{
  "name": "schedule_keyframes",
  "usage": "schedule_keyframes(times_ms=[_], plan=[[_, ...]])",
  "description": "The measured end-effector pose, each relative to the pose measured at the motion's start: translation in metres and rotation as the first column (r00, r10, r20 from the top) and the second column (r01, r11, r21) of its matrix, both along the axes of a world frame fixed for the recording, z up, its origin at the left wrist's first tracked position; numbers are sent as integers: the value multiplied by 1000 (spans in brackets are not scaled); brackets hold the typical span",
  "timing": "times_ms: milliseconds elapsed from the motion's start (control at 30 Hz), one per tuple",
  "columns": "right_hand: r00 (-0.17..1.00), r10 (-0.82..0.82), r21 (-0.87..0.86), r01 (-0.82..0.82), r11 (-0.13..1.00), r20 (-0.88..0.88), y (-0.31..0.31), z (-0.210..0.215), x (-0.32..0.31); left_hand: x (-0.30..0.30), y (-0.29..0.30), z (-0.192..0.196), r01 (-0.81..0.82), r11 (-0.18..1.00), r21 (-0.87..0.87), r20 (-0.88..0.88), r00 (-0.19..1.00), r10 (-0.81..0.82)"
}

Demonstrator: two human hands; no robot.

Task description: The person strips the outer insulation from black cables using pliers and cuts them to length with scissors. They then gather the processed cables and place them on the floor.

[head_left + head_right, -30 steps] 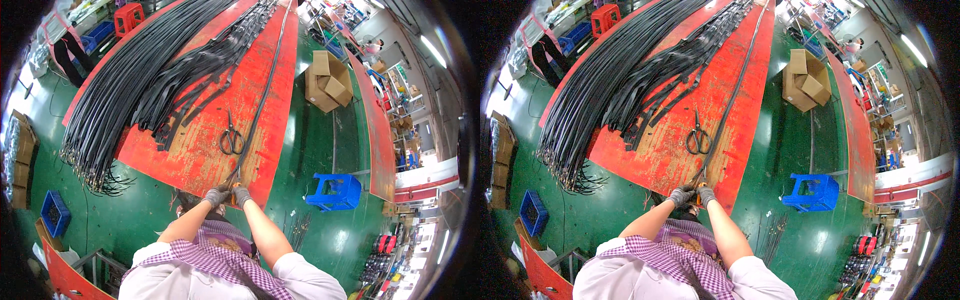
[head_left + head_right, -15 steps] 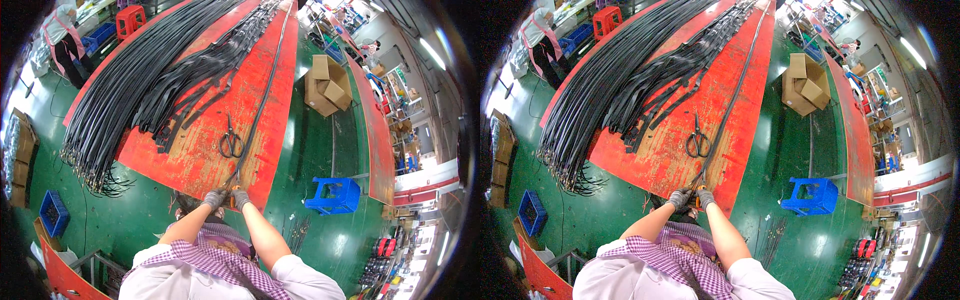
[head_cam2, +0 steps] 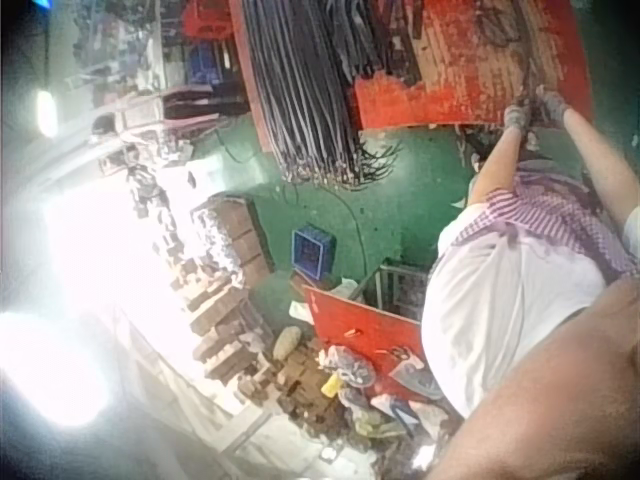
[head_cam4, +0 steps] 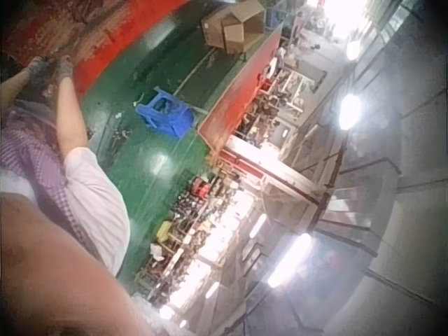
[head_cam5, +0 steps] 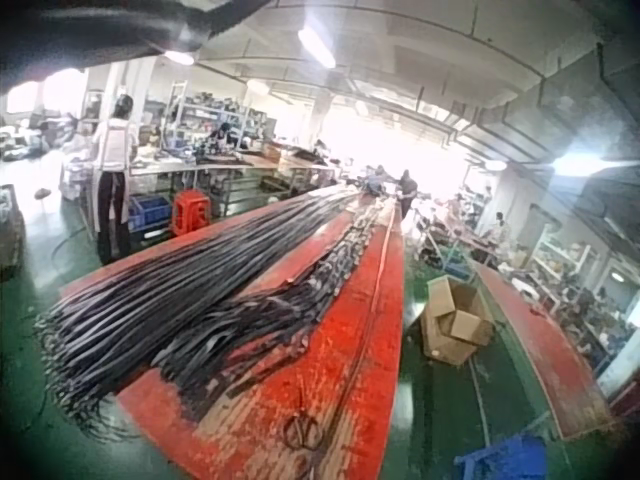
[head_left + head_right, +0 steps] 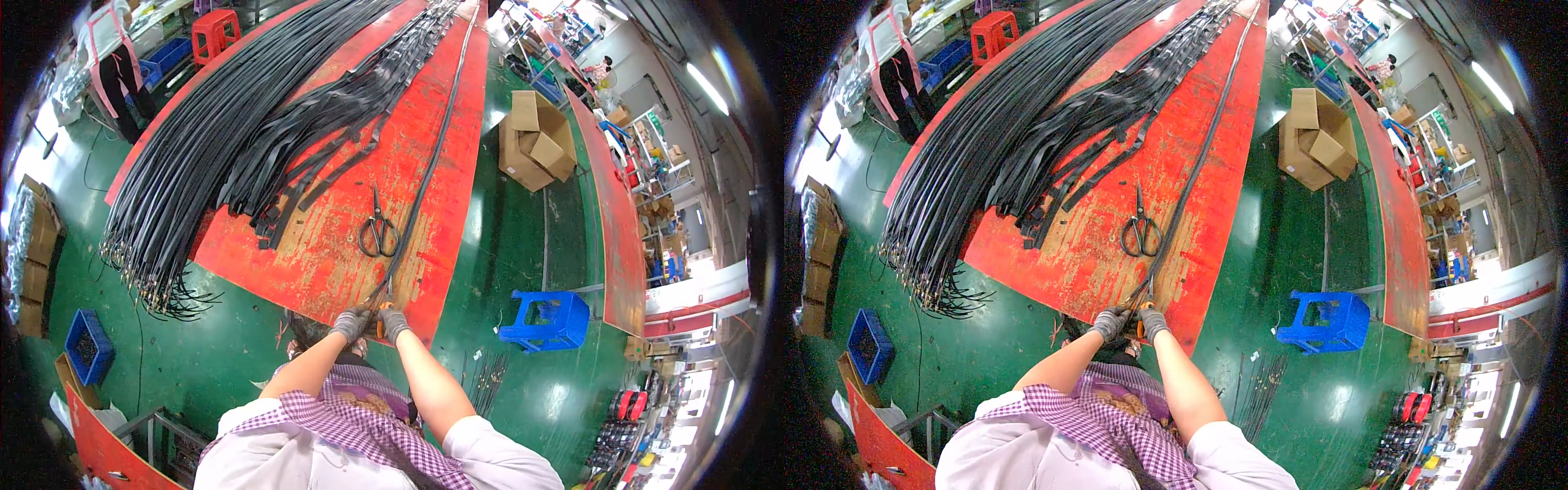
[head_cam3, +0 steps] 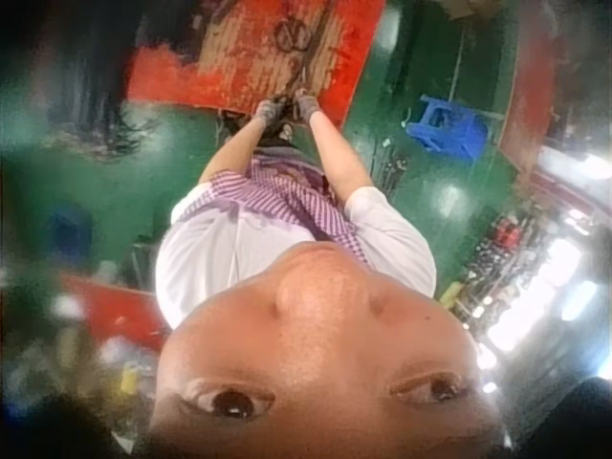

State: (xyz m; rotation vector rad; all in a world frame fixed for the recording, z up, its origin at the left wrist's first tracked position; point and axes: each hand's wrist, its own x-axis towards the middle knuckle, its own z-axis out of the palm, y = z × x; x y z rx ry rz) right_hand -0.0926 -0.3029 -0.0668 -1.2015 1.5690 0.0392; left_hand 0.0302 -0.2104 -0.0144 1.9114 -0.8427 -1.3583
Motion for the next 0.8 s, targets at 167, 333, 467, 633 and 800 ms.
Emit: schedule_keyframes(times_ms=[167, 333, 467, 633, 800], plan=[[995, -101, 77, 99, 992, 12, 5, 12, 3, 0, 2, 2, 12, 1000, -12, 0, 1000, -12], [946, 284, -96, -300, 949, -156, 7, 38, 14, 3, 5, 2, -78, 996, -42, -136, 988, 71], [1000, 27, 23, -28, 999, 12, 9, 17, 4, -3, 0, 8, -108, 994, -31, -251, 963, 97], [1000, 0, 87, 0, 996, 7, 12, 44, 13, 3, 5, 22, -37, 998, -42, -103, 994, 32], [997, 19, 74, -14, 997, -71, 12, 49, 20, 7, 7, 12, 6, 999, -43, -56, 998, -9]])
